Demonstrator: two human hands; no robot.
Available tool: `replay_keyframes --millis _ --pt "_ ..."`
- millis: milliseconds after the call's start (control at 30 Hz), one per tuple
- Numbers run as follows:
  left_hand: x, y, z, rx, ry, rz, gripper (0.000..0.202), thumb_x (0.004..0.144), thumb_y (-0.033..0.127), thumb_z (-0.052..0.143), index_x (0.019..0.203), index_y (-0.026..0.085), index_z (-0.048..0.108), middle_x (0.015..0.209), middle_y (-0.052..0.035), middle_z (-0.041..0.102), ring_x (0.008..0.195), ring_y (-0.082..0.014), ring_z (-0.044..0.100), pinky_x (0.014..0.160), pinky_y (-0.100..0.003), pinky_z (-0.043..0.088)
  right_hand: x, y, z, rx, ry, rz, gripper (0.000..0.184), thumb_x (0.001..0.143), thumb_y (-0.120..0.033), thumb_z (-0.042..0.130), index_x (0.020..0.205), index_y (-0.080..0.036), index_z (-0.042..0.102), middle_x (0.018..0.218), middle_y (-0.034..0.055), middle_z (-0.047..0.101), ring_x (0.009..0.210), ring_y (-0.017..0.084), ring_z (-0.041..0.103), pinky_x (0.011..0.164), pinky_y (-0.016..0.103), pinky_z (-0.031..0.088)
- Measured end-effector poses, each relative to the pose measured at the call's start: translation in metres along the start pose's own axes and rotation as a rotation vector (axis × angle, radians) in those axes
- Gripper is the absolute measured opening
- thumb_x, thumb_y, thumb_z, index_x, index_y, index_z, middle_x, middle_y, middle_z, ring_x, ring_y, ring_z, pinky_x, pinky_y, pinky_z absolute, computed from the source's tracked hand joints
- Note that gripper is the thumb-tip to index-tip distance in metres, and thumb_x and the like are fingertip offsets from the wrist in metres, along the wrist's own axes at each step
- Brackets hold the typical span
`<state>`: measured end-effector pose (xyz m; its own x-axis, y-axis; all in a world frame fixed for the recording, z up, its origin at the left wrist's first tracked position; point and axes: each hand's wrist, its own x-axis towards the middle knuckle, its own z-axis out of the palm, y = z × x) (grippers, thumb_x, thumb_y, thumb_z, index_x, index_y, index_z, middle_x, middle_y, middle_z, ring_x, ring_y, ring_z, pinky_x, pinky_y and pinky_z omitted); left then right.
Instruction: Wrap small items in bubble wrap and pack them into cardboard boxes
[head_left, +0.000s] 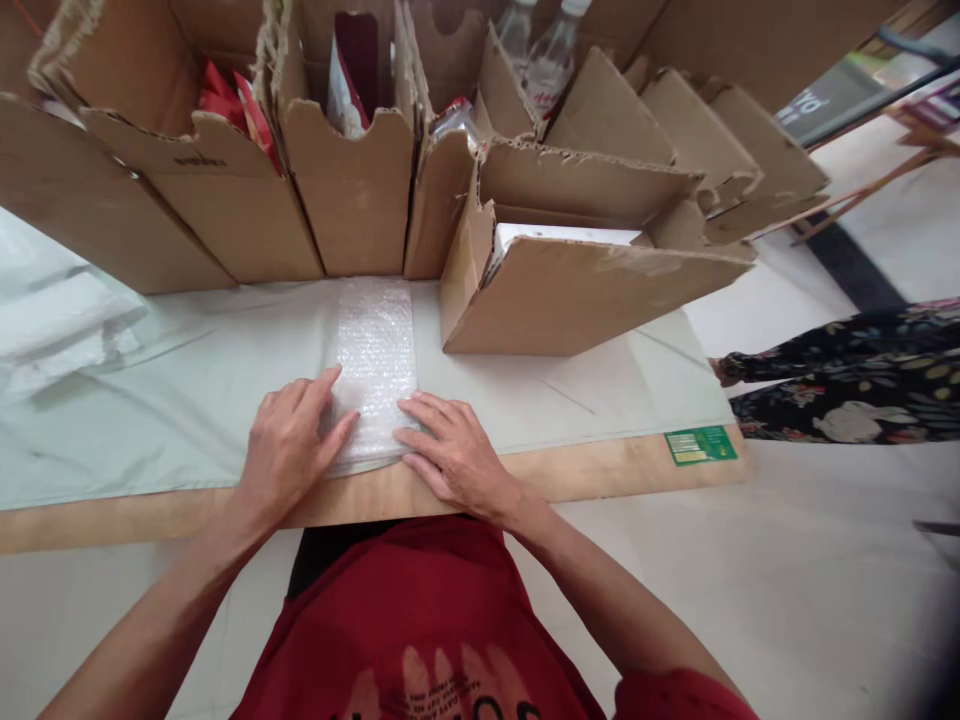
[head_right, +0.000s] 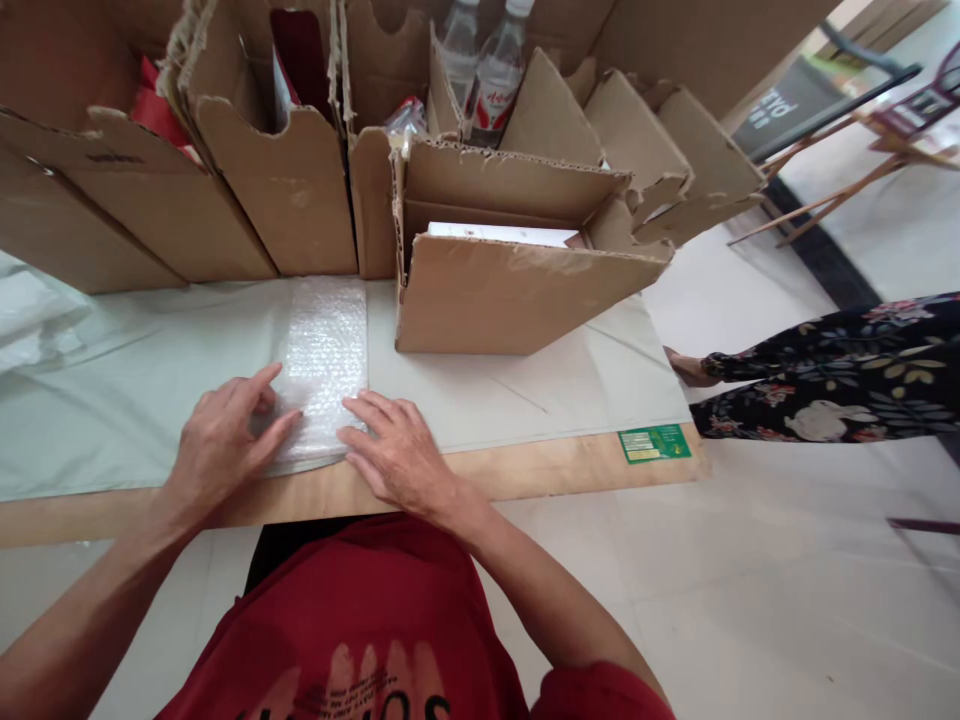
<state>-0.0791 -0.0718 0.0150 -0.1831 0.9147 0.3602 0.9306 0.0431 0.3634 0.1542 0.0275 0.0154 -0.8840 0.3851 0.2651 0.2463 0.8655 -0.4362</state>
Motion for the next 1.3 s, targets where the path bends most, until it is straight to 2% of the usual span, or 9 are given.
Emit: replay_keyframes --millis 133,300,400,567,700,900,1100,1233,1300 --pt "-0.012 0.009 -0.019 -0.087 -0.012 0.182 0.052 0.096 0.042 0.066 0.143 0.024 0.051 0.128 -0.0147 0.066 0.116 -0.0311 0.064 0.097 -0.046 0.052 0.008 0.003 0.001 0.054 0.064 0.007 0.021 0.103 -0.020 0.056 0.114 -0.022 0.073 0.129 0.0097 0.075 0.130 0.027 0.063 0.101 0.044 0.049" --pt "-0.019 0.018 -0.026 -0.140 -0.082 0.274 0.031 0.100 0.014 0.057 0.129 0.023 0.056 0.099 -0.0052 0.072 0.091 -0.0209 0.067 0.087 -0.038 0.050 0.008 -0.004 -0.003 0.224 0.131 0.091 0.019 0.104 -0.023 0.056 0.112 -0.022 0.074 0.107 0.0053 0.081 0.107 0.022 0.073 0.096 0.040 0.049" --pt "-0.016 0.019 -0.022 -0.189 -0.076 0.207 0.027 0.101 0.016 0.056 0.128 0.022 0.058 0.084 -0.0002 0.069 0.076 -0.0167 0.064 0.077 -0.032 0.051 0.007 -0.007 -0.003 0.266 0.156 0.180 0.020 0.104 -0.023 0.057 0.117 -0.022 0.072 0.102 0.0043 0.081 0.095 0.020 0.073 0.092 0.038 0.051" --pt "-0.008 0.016 -0.007 -0.106 -0.027 0.146 0.024 0.102 0.025 0.056 0.124 0.018 0.064 0.079 -0.0006 0.071 0.068 -0.0174 0.064 0.073 -0.032 0.051 -0.001 -0.008 -0.007 0.044 0.260 0.183 0.025 0.101 -0.024 0.060 0.124 -0.022 0.068 0.122 0.0123 0.073 0.112 0.026 0.066 0.095 0.043 0.050" --pt "-0.009 0.013 -0.001 0.057 -0.018 0.176 0.025 0.101 0.024 0.057 0.123 0.014 0.065 0.076 -0.0024 0.069 0.068 -0.0209 0.064 0.074 -0.036 0.050 -0.002 -0.005 -0.008 -0.045 0.110 0.018 0.023 0.099 -0.023 0.063 0.120 -0.021 0.069 0.133 0.0123 0.071 0.129 0.029 0.060 0.102 0.045 0.046" --pt "-0.018 0.018 -0.017 0.021 0.020 0.241 0.031 0.098 0.026 0.065 0.126 0.015 0.061 0.114 -0.0156 0.069 0.101 -0.0284 0.066 0.084 -0.040 0.051 0.011 0.002 -0.007 0.051 0.091 0.029 0.020 0.104 -0.021 0.056 0.115 -0.020 0.073 0.113 0.0078 0.079 0.124 0.027 0.065 0.102 0.044 0.046" --pt "-0.007 0.018 -0.015 -0.149 -0.059 0.242 0.025 0.102 0.017 0.056 0.127 0.018 0.059 0.092 -0.0040 0.071 0.083 -0.0193 0.065 0.082 -0.034 0.049 0.006 0.000 -0.012 0.177 0.087 0.163 0.024 0.103 -0.024 0.057 0.122 -0.019 0.071 0.116 0.0092 0.078 0.112 0.023 0.068 0.100 0.041 0.049" --pt "0.011 0.012 -0.002 0.035 -0.013 0.220 0.025 0.103 0.026 0.055 0.122 0.014 0.064 0.083 -0.0054 0.070 0.076 -0.0239 0.064 0.074 -0.038 0.047 0.004 0.000 -0.010 -0.018 0.160 0.078 0.033 0.100 -0.032 0.062 0.130 -0.017 0.066 0.146 0.0191 0.061 0.130 0.031 0.058 0.102 0.048 0.048" --pt "0.016 0.010 0.001 0.127 0.008 0.224 0.027 0.102 0.029 0.056 0.121 0.013 0.066 0.088 -0.0090 0.072 0.080 -0.0270 0.065 0.074 -0.039 0.046 0.007 0.000 -0.010 -0.064 0.107 0.013 0.032 0.099 -0.031 0.063 0.128 -0.018 0.066 0.145 0.0176 0.063 0.130 0.032 0.058 0.103 0.048 0.047"
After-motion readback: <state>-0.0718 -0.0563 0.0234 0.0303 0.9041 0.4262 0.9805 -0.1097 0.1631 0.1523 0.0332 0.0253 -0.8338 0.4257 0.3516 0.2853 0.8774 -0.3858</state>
